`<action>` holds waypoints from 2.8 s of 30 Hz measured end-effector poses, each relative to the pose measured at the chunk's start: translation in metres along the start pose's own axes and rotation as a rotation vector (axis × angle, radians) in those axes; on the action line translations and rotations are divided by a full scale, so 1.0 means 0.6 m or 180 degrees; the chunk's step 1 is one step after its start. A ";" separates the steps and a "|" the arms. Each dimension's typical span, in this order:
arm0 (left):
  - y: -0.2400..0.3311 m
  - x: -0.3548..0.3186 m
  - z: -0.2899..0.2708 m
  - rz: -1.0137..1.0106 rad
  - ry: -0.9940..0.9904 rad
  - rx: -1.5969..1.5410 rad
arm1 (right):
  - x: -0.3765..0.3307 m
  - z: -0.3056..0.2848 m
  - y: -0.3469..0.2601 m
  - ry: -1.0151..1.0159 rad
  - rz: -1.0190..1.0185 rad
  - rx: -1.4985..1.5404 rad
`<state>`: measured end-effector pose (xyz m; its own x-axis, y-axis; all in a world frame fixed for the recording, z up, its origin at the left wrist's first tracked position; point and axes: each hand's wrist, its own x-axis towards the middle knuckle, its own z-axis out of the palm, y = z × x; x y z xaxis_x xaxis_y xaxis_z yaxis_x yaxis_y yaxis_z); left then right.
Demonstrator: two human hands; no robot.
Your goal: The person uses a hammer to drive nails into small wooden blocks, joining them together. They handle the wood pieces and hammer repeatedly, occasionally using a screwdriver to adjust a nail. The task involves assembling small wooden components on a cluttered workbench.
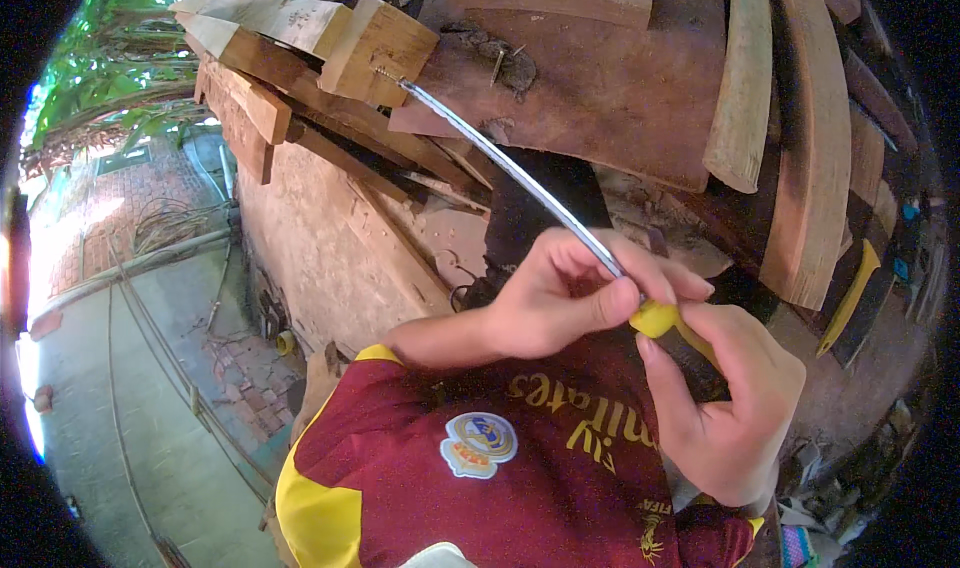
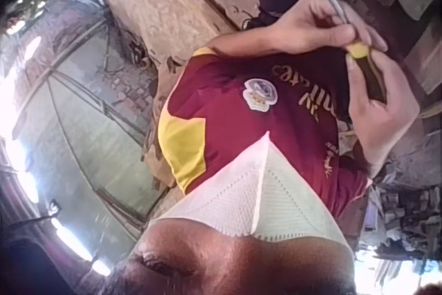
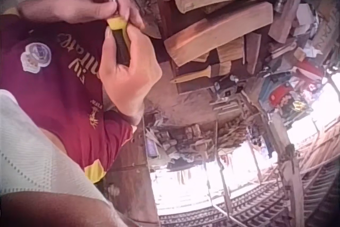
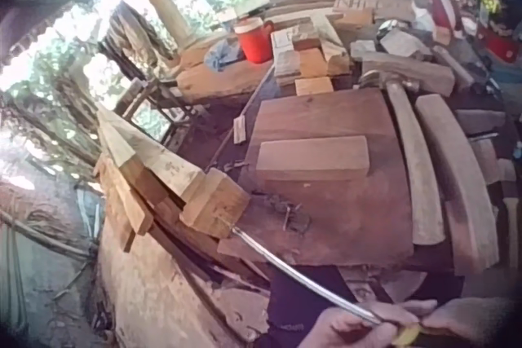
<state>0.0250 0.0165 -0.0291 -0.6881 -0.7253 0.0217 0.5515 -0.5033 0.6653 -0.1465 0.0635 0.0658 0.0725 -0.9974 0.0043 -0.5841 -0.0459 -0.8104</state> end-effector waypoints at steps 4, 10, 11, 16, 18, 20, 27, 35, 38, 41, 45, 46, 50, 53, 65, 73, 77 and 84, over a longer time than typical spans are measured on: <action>0.004 0.003 -0.012 0.0019 0.0115 0.0184 | -0.007 0.009 0.009 0.0239 -0.0396 -0.0229; -0.002 0.004 -0.009 0.0167 0.0414 0.0037 | -0.050 0.017 0.038 0.0463 -0.1196 -0.1578; -0.001 0.004 -0.010 0.0082 0.0478 0.0110 | -0.051 0.023 0.047 0.0459 -0.1216 -0.1624; -0.002 -0.004 -0.011 0.0118 0.0473 0.0284 | -0.054 0.041 0.062 0.0349 -0.1343 -0.1731; -0.004 -0.006 -0.013 0.0191 0.0417 0.0256 | -0.054 0.039 0.061 0.0256 -0.1274 -0.1519; -0.005 -0.008 -0.014 0.0216 0.0408 0.0226 | -0.048 0.035 0.060 0.0185 -0.1124 -0.1137; -0.006 -0.010 -0.029 0.0102 0.0020 0.0210 | -0.040 0.023 0.066 -0.0244 0.0432 0.0999; -0.016 -0.011 -0.022 0.0115 -0.0009 -0.0042 | -0.033 0.038 0.065 0.0300 -0.0130 0.0341; -0.029 -0.001 -0.022 0.0657 -0.0156 0.0236 | -0.060 0.050 0.079 0.0536 -0.1244 -0.1305; -0.024 -0.010 -0.019 0.0154 0.0168 0.0096 | -0.066 0.054 0.091 0.0383 -0.1437 -0.1835; -0.021 -0.010 -0.015 0.0165 0.0154 0.0249 | -0.070 0.049 0.090 0.0251 -0.1309 -0.1696; -0.021 -0.011 -0.019 0.0200 0.0151 0.0401 | -0.070 0.047 0.093 0.0183 -0.1251 -0.1573; -0.020 -0.007 -0.022 0.0168 0.0159 0.0551 | -0.060 0.029 0.084 -0.0009 -0.0824 -0.0776; -0.023 -0.003 -0.032 0.0203 -0.0006 0.0540 | -0.034 0.011 0.077 -0.0040 -0.0664 -0.0294; -0.033 -0.001 -0.036 0.0245 0.0152 -0.0108 | -0.029 0.016 0.082 -0.0425 0.1568 0.1592; -0.033 -0.001 -0.023 0.0349 0.0094 -0.0427 | -0.059 0.054 0.076 0.0441 -0.1268 -0.1838; -0.026 0.001 -0.021 0.0138 0.0079 -0.0530 | -0.064 0.040 0.069 0.0216 -0.0947 -0.1523; -0.025 0.007 -0.021 0.0123 0.0107 -0.0398 | -0.034 -0.002 0.041 -0.0273 0.0125 -0.0474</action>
<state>0.0198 0.0151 -0.0484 -0.6503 -0.7594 0.0191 0.6331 -0.5279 0.5661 -0.1632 0.0826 0.0463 0.1122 -0.9904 -0.0808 -0.7006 -0.0212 -0.7132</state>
